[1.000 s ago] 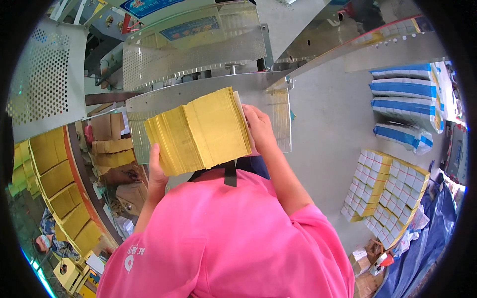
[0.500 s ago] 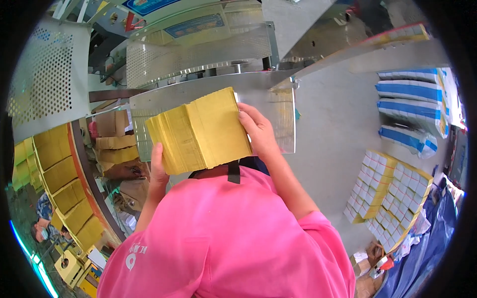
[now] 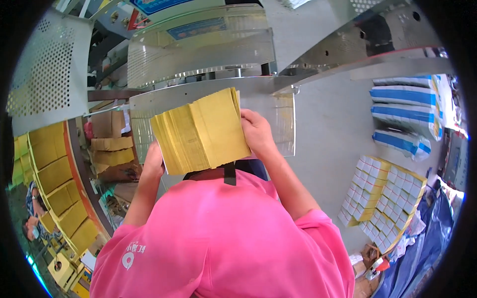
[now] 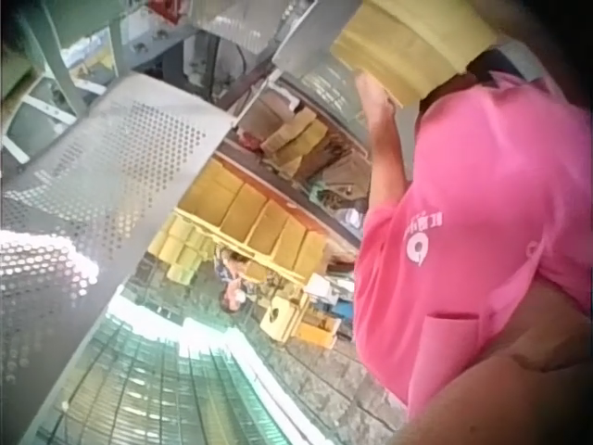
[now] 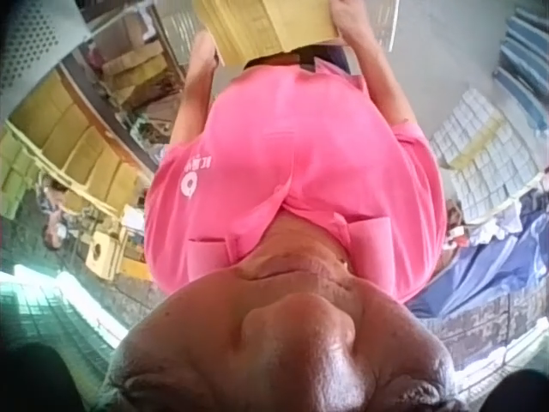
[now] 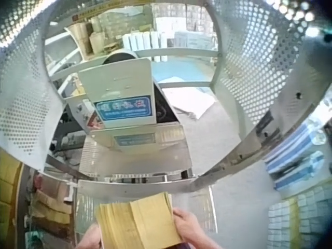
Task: Measure, stack, and bind stacks of processed yellow paper blocks in a factory line.
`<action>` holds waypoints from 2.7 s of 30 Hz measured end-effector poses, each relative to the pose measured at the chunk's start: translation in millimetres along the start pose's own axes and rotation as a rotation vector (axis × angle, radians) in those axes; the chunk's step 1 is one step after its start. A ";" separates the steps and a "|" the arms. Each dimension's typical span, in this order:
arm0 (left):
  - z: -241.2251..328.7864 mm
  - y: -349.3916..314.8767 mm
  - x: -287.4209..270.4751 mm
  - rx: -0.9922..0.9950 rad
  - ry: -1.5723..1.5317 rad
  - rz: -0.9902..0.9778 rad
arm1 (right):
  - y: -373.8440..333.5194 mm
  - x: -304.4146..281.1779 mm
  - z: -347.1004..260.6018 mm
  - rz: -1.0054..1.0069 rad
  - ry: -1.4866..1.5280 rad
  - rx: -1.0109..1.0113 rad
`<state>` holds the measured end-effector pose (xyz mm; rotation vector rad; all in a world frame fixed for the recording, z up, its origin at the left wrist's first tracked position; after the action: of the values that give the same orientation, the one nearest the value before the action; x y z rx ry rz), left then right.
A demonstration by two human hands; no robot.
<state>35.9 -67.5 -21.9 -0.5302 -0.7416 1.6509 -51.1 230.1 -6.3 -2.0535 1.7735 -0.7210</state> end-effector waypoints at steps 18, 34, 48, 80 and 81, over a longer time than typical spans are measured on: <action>64.7 24.9 90.0 0.655 0.423 0.192 | -15.3 -90.0 -76.4 0.620 -0.466 -0.567; 58.6 41.0 83.9 0.582 -0.178 0.053 | -72.6 75.3 -210.8 0.137 -1.297 -1.069; 49.6 42.5 75.4 0.761 0.153 0.201 | -33.6 101.7 -184.4 0.011 -1.385 -0.985; 113.9 18.5 83.2 0.414 -0.030 -0.078 | -43.2 96.7 -179.8 -0.027 -1.100 -1.187; 112.9 19.6 83.0 0.416 -0.028 -0.079 | -43.3 97.1 -179.9 -0.011 -1.099 -1.196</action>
<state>-73.2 -9.2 46.7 -0.1792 -0.4142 1.6813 -109.5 155.6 180.0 -2.1916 1.4721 1.5751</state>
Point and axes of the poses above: each hand's wrist, its own y-axis towards the middle knuckle, its own x-axis out of the palm, z = x × y, the point moved 10 cm from there along y, towards the middle knuckle, and after that the axes turned 3 degrees about y, right-handed, at the moved point
